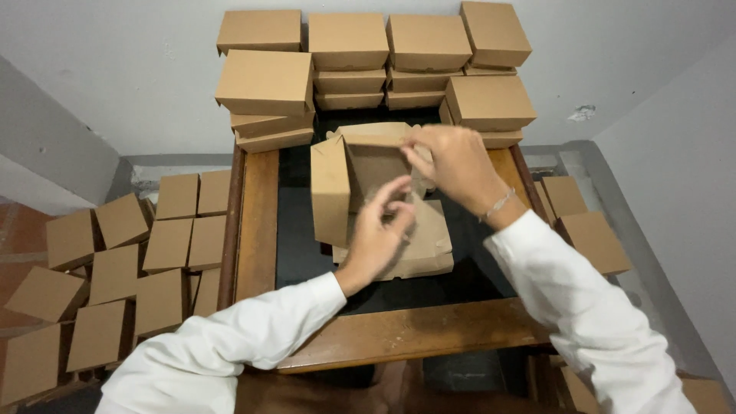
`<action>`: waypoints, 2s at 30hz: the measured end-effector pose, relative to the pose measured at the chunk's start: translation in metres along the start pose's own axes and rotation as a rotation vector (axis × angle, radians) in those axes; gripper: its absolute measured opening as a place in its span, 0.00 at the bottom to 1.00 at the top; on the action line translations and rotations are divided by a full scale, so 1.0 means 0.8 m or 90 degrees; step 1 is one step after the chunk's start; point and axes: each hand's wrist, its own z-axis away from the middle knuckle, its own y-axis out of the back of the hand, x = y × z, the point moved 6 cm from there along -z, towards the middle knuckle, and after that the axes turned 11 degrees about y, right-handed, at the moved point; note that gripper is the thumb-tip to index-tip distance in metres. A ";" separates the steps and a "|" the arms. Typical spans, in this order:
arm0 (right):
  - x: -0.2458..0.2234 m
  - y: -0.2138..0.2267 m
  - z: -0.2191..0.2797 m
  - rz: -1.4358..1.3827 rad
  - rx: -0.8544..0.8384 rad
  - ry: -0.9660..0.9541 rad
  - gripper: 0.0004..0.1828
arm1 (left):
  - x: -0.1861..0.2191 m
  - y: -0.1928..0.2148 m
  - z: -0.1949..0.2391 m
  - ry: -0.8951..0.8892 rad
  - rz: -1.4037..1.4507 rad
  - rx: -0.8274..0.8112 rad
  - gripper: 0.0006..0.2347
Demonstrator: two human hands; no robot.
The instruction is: Folding a cardboard template into a finished box and placing it on a stack.
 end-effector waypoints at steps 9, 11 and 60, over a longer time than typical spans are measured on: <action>0.059 -0.085 -0.029 -0.221 -0.146 -0.152 0.05 | -0.026 -0.045 0.032 -0.536 -0.828 0.017 0.26; 0.056 -0.107 -0.021 -0.235 -0.176 -0.152 0.06 | -0.036 -0.034 0.025 -0.506 -0.864 0.019 0.25; 0.034 -0.159 0.011 -0.041 -0.309 -0.080 0.13 | -0.097 -0.007 -0.008 -0.441 -0.839 0.034 0.05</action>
